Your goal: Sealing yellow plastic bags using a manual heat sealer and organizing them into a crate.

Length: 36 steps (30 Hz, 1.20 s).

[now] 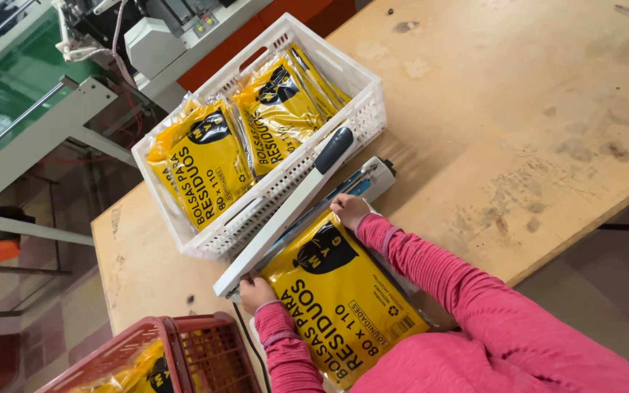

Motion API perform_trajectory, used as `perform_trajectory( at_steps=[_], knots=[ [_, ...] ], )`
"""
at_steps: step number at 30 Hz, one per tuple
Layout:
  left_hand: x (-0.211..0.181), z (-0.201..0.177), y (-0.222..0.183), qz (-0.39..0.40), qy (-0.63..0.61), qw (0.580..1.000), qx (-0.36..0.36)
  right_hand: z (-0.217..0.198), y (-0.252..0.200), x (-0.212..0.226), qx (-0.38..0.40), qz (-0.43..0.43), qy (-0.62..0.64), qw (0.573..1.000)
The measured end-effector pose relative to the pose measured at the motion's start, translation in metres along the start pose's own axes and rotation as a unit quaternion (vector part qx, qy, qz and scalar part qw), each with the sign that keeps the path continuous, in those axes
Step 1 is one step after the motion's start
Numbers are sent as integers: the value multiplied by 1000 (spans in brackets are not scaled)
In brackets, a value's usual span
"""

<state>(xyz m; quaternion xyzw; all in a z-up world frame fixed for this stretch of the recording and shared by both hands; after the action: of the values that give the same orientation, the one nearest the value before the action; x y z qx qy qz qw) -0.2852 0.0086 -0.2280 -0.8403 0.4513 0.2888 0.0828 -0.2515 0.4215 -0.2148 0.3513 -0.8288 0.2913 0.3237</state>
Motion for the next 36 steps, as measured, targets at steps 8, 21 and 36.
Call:
perform_trajectory(
  at_steps=[8,21,36],
  knots=[
    [1,-6,-2,18,-26,998,-45,1,-1,-2,2,13,19,1000],
    [10,4,-9,66,-122,989,-54,8,-2,-12,-18,-79,-78,994],
    [-22,-2,-24,124,-61,989,-43,9,24,-6,-175,-310,-149,923]
  ],
)
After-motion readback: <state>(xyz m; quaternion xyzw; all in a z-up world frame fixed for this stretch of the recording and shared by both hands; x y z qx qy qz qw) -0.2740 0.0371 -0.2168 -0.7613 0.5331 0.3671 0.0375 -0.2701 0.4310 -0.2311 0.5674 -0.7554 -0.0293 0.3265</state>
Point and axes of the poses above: each hand's wrist, its own y-axis towards the middle knuckle, its own z-axis out of the palm, x = y × z, the point moved 9 cm from there along y, towards the middle knuckle, and after that the axes turned 10 degrees about -x, right-handed, at the moved point
